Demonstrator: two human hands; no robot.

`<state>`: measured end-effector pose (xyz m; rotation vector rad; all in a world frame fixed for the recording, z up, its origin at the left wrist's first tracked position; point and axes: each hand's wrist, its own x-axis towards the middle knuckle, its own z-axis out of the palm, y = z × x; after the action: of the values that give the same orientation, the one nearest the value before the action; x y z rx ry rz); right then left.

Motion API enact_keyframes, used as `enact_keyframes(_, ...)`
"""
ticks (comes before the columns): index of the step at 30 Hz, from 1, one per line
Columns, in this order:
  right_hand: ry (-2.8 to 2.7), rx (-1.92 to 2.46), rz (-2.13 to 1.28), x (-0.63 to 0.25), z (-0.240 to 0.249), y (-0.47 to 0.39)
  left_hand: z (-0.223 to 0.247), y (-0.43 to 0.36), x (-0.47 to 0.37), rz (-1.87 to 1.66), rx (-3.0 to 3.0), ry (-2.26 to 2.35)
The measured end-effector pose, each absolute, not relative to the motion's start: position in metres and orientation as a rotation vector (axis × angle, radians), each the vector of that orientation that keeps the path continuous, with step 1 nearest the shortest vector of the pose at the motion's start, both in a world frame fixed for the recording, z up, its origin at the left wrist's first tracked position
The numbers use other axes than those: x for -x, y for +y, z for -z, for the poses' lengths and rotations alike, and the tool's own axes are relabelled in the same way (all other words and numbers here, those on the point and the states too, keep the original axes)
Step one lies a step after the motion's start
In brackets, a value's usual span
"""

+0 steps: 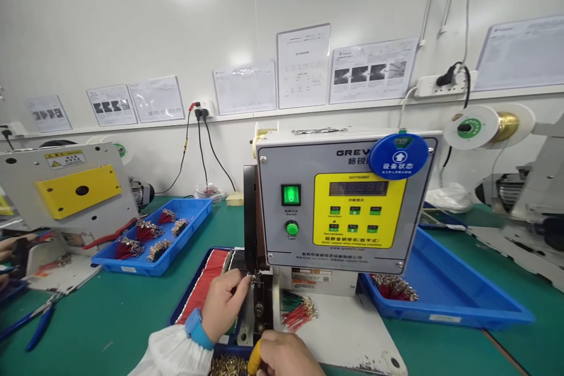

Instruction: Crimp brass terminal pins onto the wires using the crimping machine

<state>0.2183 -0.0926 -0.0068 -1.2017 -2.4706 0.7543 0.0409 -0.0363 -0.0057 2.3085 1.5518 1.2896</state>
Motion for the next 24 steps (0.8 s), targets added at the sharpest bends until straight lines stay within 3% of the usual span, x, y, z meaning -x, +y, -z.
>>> enact_keyframes(24,-2.487,1.252,-0.803,-0.220,-0.005,-0.094,0.005,-0.037,-0.042,-1.327,-2.335,1.528)
